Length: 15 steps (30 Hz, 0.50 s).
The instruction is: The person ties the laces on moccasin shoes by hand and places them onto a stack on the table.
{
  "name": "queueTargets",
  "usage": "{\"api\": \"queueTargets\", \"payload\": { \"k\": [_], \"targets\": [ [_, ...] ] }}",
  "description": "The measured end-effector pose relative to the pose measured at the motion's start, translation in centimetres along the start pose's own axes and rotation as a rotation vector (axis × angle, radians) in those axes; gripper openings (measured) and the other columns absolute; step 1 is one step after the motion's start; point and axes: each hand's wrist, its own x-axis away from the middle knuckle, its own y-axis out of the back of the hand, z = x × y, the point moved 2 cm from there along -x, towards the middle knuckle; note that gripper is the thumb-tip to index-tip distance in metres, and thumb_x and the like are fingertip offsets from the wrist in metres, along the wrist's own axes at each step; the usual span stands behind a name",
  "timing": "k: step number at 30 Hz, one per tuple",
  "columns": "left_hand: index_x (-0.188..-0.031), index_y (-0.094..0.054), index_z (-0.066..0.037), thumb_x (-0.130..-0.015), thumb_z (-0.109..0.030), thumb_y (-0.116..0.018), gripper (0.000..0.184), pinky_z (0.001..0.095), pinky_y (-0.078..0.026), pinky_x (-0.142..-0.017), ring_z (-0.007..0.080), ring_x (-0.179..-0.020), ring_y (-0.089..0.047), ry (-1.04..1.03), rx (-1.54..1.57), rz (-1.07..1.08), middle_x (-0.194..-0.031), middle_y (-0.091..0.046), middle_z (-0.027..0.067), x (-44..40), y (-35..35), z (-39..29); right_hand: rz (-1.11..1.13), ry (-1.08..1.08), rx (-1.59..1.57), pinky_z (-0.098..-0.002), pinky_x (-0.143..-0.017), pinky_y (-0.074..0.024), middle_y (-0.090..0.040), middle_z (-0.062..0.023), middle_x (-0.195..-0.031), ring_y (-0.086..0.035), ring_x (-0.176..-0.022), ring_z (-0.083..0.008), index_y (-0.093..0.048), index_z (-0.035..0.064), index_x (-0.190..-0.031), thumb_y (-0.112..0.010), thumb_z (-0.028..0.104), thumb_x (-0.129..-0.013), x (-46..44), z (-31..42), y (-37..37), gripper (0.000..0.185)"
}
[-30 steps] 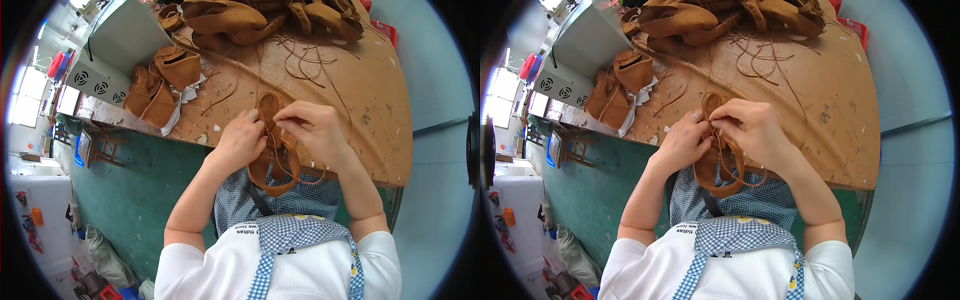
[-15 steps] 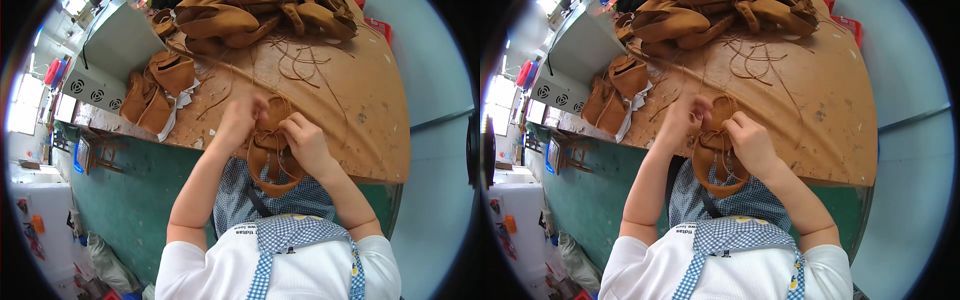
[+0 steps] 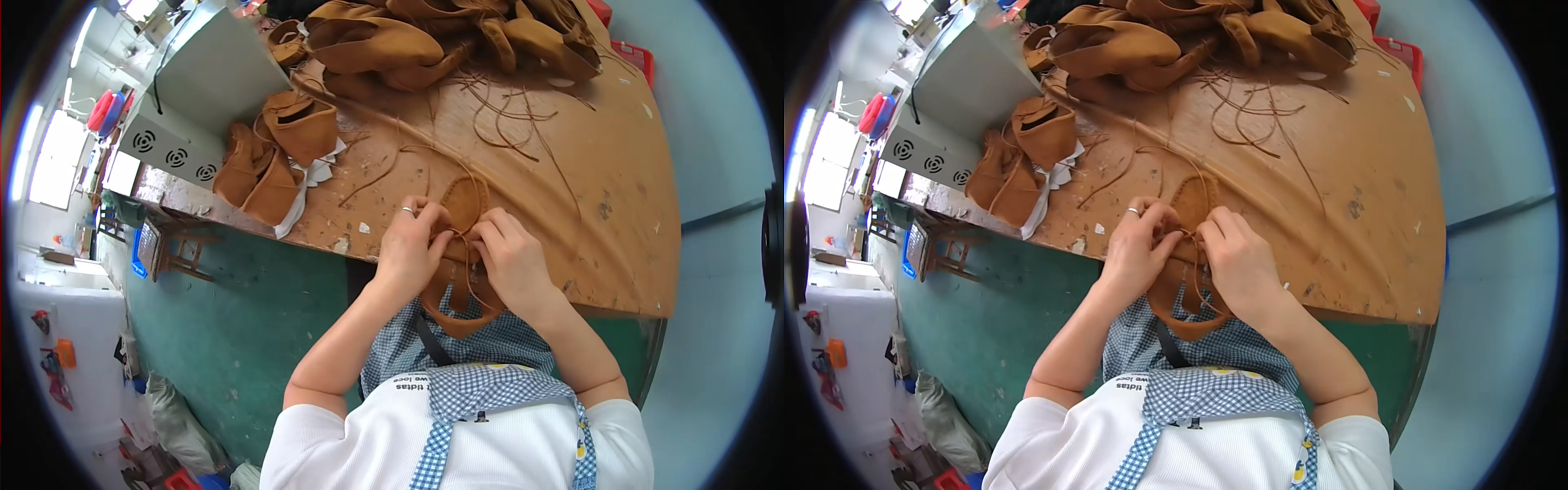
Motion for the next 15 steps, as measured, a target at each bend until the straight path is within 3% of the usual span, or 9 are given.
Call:
{"api": "queueTargets", "payload": {
  "k": [5, 8, 11, 14, 15],
  "targets": [
    [-0.102, -0.067, -0.002, -0.089, -0.003, -0.074, 0.015, 0.0346, -0.055, -0.072, 0.0217, -0.081, -0.065, 0.085, 0.066, 0.029, -0.109, -0.059, 0.0131, 0.6, 0.4, 0.0, 0.034, 0.055, 0.038, -0.0397, -0.079, -0.0553, -0.060, -0.0108, -0.100, -0.064, -0.097, -0.0305, -0.065, 0.0021, -0.098, -0.068, -0.001, -0.085, 0.1, -1.2, -0.8, 0.014],
    [-0.099, -0.068, -0.002, -0.088, -0.002, -0.074, 0.013, 0.0336, -0.054, -0.071, 0.0195, -0.078, -0.064, 0.088, 0.080, -0.046, -0.108, -0.059, 0.0130, 1.5, 1.0, -1.1, 0.054, 0.008, -0.100, -0.0395, -0.078, -0.0551, -0.061, -0.0105, -0.098, -0.064, -0.095, -0.0312, -0.065, 0.0023, -0.096, -0.071, 0.000, -0.085, -0.3, -0.8, 0.1, 0.013],
    [-0.099, -0.068, -0.001, -0.087, -0.002, -0.074, 0.013, 0.0338, -0.054, -0.070, 0.0206, -0.079, -0.064, 0.131, 0.143, -0.079, -0.108, -0.058, 0.0127, 1.2, 2.1, -2.3, -0.060, 0.091, -0.105, -0.0400, -0.077, -0.0549, -0.064, -0.0113, -0.095, -0.065, -0.093, -0.0319, -0.064, 0.0023, -0.094, -0.072, 0.000, -0.084, -1.3, 0.4, 1.8, 0.013],
    [-0.098, -0.064, 0.001, -0.088, 0.002, -0.069, 0.012, 0.0417, -0.058, -0.078, 0.0304, -0.088, -0.069, 0.121, 0.112, -0.057, -0.112, -0.056, 0.0168, 0.5, 2.8, -3.1, -0.090, 0.212, -0.166, -0.0413, -0.075, -0.0545, -0.065, -0.0120, -0.093, -0.065, -0.091, -0.0327, -0.063, 0.0025, -0.094, -0.070, -0.001, -0.086, -2.0, 1.8, 2.5, 0.011],
    [-0.097, -0.065, 0.001, -0.087, 0.001, -0.071, 0.012, 0.0392, -0.056, -0.076, 0.0278, -0.085, -0.068, 0.107, 0.096, -0.073, -0.111, -0.056, 0.0157, 0.4, 2.6, -2.9, -0.052, 0.160, -0.170, -0.0418, -0.075, -0.0544, -0.066, -0.0125, -0.092, -0.066, -0.091, -0.0330, -0.063, 0.0025, -0.094, -0.070, -0.001, -0.086, -1.8, 1.4, 2.0, 0.011]
  ]
}}
